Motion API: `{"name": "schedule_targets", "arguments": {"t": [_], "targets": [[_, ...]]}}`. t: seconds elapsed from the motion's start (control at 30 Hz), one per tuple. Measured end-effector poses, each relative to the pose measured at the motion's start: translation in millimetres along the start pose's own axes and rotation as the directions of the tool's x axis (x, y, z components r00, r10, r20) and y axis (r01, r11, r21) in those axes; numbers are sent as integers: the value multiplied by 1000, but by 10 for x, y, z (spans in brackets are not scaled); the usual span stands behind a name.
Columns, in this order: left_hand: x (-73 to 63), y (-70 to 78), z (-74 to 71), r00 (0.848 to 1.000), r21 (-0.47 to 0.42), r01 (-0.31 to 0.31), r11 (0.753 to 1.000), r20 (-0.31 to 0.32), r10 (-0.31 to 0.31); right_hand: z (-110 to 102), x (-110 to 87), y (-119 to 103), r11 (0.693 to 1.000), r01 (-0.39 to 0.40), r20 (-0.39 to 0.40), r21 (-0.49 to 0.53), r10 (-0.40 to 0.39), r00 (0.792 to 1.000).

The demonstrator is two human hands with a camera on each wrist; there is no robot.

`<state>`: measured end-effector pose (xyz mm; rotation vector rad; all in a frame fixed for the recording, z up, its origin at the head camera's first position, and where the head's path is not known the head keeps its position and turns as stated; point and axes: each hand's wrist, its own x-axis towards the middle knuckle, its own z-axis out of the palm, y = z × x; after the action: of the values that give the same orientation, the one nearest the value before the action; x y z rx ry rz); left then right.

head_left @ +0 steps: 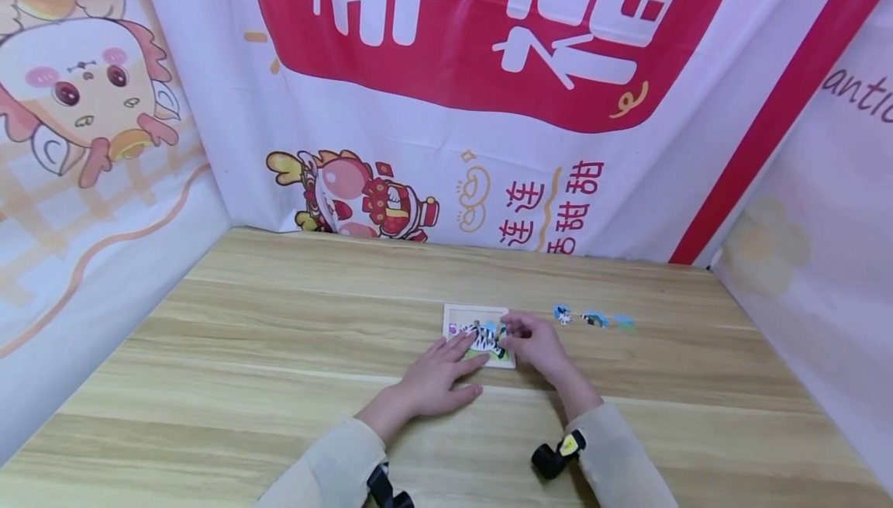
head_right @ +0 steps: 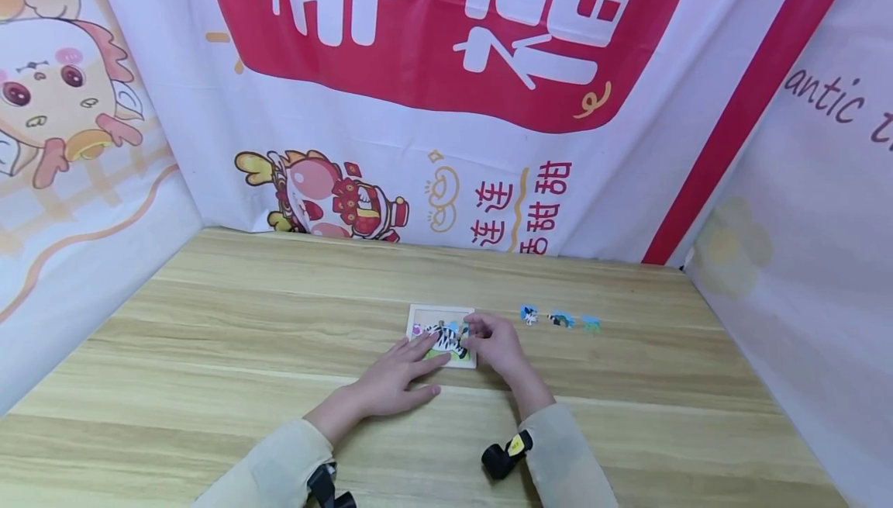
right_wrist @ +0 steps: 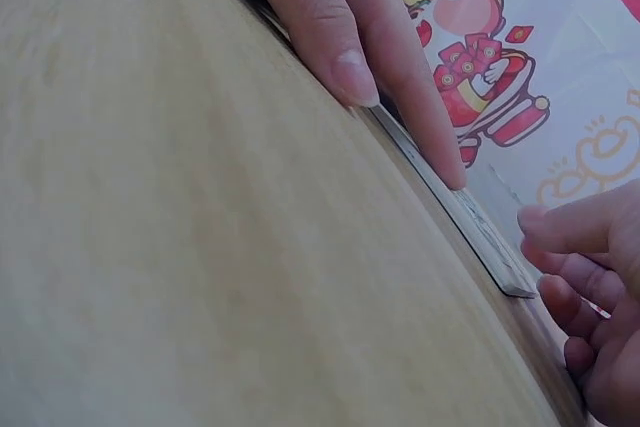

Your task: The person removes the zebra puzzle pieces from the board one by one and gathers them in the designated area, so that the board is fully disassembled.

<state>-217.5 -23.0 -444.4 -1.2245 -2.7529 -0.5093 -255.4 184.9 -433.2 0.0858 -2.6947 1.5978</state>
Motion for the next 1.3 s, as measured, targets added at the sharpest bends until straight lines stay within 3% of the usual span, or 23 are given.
{"name": "schedule_targets", "arguments": {"t": [0.3,0.77,1.1,1.3], "targets": [[14,13,-14,1000,-13,7,1000,7,-7,-230,10,-56,1000,28,-5,13,-27,1000],[4,-3,-3,1000,-4,2,1000,-6,-2,-777,-59,-15,994,109,-6,16,-108,994],[6,3,2,1000,-15,0,1000,-8,0,-1175,-242,43,994,102,-12,-29,-103,995],[7,6,-7,1000,-21,-3,1000,-17,2,-1396,-314,121,997,43,-8,-66,-44,999]]}}
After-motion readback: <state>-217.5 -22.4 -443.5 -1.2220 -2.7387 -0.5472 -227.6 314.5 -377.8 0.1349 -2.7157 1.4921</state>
